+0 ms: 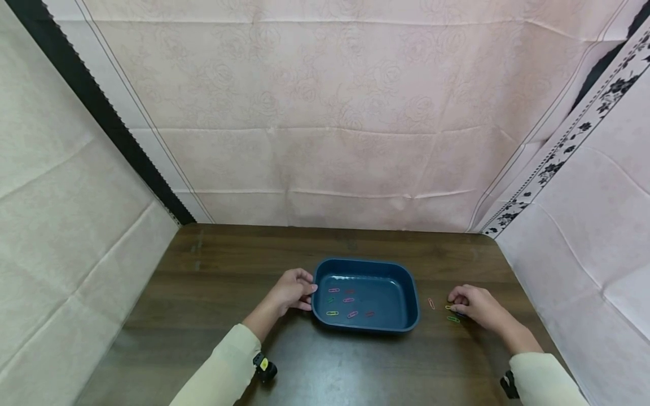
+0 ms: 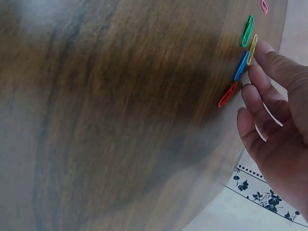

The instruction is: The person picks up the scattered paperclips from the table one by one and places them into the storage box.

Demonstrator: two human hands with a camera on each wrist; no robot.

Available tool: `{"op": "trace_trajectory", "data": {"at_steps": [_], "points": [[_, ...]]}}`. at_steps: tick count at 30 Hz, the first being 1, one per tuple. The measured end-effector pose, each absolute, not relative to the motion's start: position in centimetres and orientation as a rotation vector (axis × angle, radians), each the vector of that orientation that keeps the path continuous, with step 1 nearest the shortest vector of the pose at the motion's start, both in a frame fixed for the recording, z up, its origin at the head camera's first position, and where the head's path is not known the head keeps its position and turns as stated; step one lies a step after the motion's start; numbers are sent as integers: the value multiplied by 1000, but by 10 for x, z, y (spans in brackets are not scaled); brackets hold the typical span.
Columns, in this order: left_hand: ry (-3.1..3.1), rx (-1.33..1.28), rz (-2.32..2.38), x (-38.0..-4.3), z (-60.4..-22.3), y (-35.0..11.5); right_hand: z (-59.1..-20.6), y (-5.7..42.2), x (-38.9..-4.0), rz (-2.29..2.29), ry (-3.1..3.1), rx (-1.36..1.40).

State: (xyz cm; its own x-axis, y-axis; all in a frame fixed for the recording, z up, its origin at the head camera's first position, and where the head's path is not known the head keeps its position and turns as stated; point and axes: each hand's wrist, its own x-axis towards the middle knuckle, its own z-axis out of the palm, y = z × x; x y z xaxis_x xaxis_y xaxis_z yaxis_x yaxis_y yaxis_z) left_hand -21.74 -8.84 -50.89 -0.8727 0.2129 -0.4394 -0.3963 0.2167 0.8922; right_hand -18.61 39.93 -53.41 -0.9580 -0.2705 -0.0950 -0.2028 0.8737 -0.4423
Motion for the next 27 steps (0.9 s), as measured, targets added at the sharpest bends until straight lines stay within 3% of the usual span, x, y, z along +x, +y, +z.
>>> {"op": "trace_trajectory", "data": {"at_steps": [27], "points": [[2038,-170,1690,-214,-507,-88,-530,390,-192,-538,2893,-448]]}}
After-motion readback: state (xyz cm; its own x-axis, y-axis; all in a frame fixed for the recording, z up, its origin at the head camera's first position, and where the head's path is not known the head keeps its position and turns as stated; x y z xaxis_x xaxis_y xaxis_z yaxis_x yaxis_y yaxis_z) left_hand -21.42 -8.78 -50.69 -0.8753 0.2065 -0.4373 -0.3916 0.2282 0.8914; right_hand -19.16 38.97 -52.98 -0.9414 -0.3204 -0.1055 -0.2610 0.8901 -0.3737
